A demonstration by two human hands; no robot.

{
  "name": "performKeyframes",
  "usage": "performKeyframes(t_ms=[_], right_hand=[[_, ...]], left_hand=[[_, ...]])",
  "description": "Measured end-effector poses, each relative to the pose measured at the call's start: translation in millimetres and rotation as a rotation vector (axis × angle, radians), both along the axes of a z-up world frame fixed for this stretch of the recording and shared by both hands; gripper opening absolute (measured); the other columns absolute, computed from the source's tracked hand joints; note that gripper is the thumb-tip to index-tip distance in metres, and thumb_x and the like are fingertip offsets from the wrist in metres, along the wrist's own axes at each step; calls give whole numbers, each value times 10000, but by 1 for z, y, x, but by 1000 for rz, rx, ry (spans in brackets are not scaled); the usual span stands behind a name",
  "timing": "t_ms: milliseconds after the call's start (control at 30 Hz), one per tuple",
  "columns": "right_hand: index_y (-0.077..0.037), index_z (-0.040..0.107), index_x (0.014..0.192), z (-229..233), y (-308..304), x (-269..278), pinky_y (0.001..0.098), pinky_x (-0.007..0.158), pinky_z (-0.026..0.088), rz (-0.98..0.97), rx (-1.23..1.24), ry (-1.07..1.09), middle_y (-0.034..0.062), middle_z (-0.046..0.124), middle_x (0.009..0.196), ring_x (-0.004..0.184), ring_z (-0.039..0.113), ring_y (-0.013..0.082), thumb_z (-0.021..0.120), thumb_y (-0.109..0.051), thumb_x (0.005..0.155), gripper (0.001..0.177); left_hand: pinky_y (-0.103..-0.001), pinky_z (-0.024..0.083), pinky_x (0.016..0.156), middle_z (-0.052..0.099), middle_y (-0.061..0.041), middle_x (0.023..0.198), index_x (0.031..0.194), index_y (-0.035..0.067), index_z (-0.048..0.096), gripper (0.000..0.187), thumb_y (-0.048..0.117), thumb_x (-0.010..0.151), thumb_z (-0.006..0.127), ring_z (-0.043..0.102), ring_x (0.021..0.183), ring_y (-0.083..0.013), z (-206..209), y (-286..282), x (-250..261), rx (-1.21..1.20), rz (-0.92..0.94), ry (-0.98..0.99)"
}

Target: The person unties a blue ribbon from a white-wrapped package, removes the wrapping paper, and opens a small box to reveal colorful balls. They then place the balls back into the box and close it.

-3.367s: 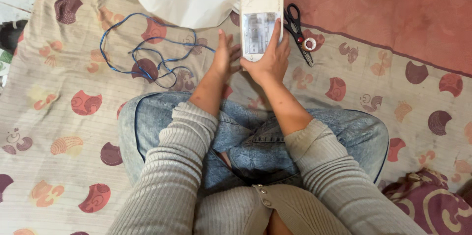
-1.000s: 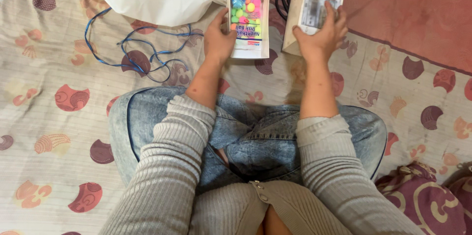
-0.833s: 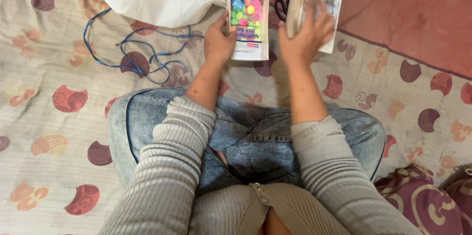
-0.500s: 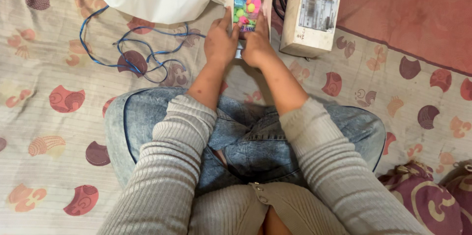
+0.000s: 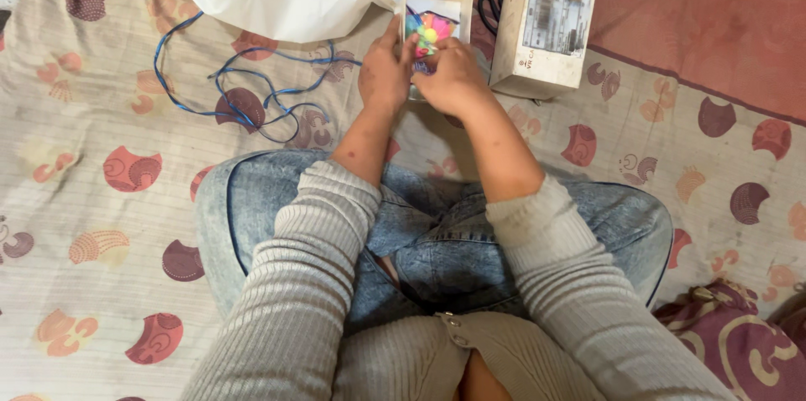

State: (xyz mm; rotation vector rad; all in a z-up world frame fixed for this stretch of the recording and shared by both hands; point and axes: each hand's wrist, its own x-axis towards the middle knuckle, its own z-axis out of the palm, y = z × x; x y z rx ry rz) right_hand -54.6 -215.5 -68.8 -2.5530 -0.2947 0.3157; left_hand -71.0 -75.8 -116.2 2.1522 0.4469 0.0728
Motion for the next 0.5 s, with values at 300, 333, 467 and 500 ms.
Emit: performKeyframes(t_ms=[300,333,467,500], right_hand=[[30,720,1170,94,41,-62,415,1145,422,193,321,-292,166,558,1406,1316,497,366,751,-140,807,403],[31,702,1167,92,47,-68,414,1150,429,232,366,-289,170,551,1419,1324,494,372,752,-131,805,400],[-77,701,1114,73,42,-63,486,1183,373,140,393,-425,229,496,1504,1412,430,425,785,-83,772,351],[-132,716,1077,68,26,-51,485,1185,388,-44,278,-515,228,508,1508,1405,456,411,803,-91,762,330]], left_hand=[[-314,325,607,621,-55,887,1233,-4,726,595,534,1003,618,471,727,-181,59,80,-5,-905,-34,48],[-295,415,644,671,-58,921,1209,0,720,528,457,945,692,558,764,-162,63,90,-11,-851,-45,-53],[-265,589,665,776,-74,935,1108,-6,722,416,267,822,850,728,766,-128,52,123,-24,-735,105,-128],[-267,585,640,778,-78,907,1082,-13,729,394,251,819,857,724,731,-129,41,128,-24,-734,192,-61]])
